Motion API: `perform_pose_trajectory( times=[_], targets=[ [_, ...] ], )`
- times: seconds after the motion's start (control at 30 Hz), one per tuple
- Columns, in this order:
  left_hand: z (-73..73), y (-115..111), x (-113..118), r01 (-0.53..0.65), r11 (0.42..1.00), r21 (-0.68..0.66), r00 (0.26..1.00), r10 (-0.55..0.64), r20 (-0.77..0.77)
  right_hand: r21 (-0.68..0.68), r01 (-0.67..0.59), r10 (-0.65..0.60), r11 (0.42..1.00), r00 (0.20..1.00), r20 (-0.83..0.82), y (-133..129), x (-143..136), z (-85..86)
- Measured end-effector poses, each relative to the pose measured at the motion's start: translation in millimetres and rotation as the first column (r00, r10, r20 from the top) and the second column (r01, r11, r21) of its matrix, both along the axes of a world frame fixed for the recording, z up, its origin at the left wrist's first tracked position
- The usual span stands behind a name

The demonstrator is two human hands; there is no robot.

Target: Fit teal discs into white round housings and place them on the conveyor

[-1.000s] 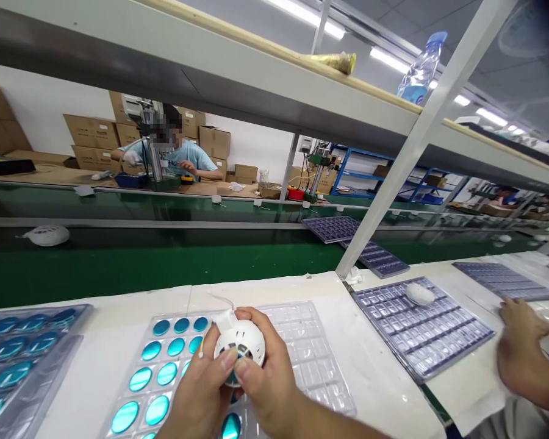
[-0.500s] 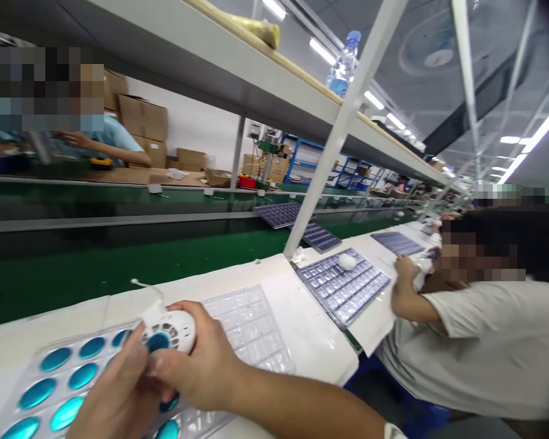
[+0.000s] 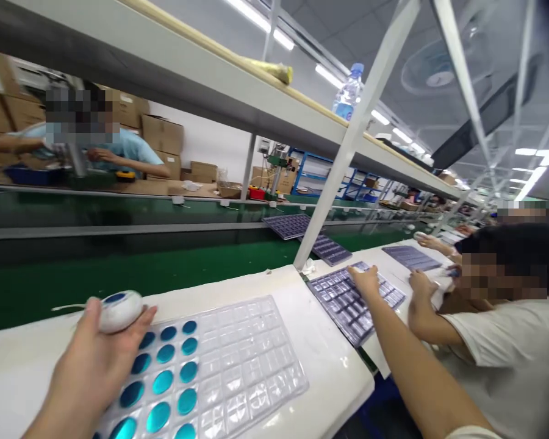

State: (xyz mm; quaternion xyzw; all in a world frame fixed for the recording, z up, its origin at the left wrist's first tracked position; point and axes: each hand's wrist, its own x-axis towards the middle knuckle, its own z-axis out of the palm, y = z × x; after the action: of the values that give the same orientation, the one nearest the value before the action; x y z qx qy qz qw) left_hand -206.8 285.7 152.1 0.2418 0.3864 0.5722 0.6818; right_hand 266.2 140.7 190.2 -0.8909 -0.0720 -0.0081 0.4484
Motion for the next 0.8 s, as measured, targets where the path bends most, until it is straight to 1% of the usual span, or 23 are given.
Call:
perform_pose_trajectory(
  times=[0.1,0.17,0.2,0.23,0.27,0.3,0.33,0.37,0.4,0.43,0.47,0.5,0.53,0.57,0.6,0.67,0.7,0.8],
  targets=[
    [6.5,-7,2,-0.046,0.997,-0.061,0.999,0.047,0.000,-0.034,0.038,-0.038,0.999,0.999,-0.005,2,1,-4.6],
    [8.8,-15,5,-0.059,0.994,-0.089,0.998,0.056,-0.029,-0.022,0.027,-0.027,0.999,1.000,0.007,3,-9,-6.0],
    [10.1,-20,6,-0.051,0.994,-0.092,0.998,0.047,-0.046,-0.003,0.000,0.000,1.000,1.000,0.016,4,-19,-7.4],
    [11.8,-26,8,-0.026,0.996,-0.087,0.998,0.021,-0.060,0.025,-0.049,0.049,0.998,0.998,0.027,6,-35,-10.0],
    [14.0,-33,11,0.022,0.997,-0.079,0.997,-0.027,-0.069,0.060,-0.126,0.124,0.990,0.992,0.037,8,-55,-13.7],
    [16.8,-41,15,0.088,0.994,-0.070,0.993,-0.093,-0.070,0.098,-0.223,0.219,0.970,0.975,0.046,10,-82,-18.4],
    [20.1,-50,20,0.165,0.984,-0.063,0.984,-0.169,-0.062,0.140,-0.349,0.345,0.927,0.937,0.054,13,-113,-23.5],
    [23.5,-60,25,0.242,0.969,-0.057,0.969,-0.244,-0.045,0.186,-0.479,0.476,0.858,0.877,0.060,18,-147,-28.0],
    [26.9,-69,29,0.313,0.948,-0.052,0.949,-0.314,-0.019,0.226,-0.587,0.589,0.777,0.805,0.067,23,-182,-31.1],
    [29.7,-76,33,0.367,0.929,-0.043,0.930,-0.366,0.013,0.277,-0.704,0.713,0.653,0.696,0.089,29,-216,-32.2],
    [31.9,-82,36,0.397,0.917,-0.029,0.917,-0.395,0.046,0.348,-0.846,0.869,0.404,0.473,0.141,36,-246,-31.1],
    [33.1,-84,37,0.401,0.916,-0.010,0.914,-0.399,0.076,0.343,-0.911,0.939,0.230,0.301,0.167,44,-271,-28.1],
    [33.4,-85,36,0.382,0.924,0.009,0.919,-0.381,0.098,0.275,-0.949,0.963,0.157,0.210,0.172,53,-290,-24.1],
    [32.8,-82,34,0.343,0.939,0.026,0.932,-0.344,0.112,0.197,-0.973,0.975,0.121,0.154,0.161,62,-303,-20.1],
    [31.5,-78,30,0.291,0.956,0.037,0.949,-0.293,0.119,0.102,-0.984,0.977,0.149,0.162,0.138,70,-310,-16.9],
    [28.1,-67,21,0.180,0.982,0.049,0.975,-0.185,0.122,-0.068,-0.971,0.970,0.230,0.224,0.094,86,-315,-16.1],
    [26.5,-62,17,0.135,0.989,0.052,0.983,-0.141,0.122,-0.133,-0.960,0.968,0.247,0.239,0.071,93,-315,-18.8],
    [23.2,-55,13,0.068,0.996,0.060,0.991,-0.075,0.115,-0.298,-0.927,0.970,0.226,0.242,-0.016,104,-321,-35.1]
  ],
)
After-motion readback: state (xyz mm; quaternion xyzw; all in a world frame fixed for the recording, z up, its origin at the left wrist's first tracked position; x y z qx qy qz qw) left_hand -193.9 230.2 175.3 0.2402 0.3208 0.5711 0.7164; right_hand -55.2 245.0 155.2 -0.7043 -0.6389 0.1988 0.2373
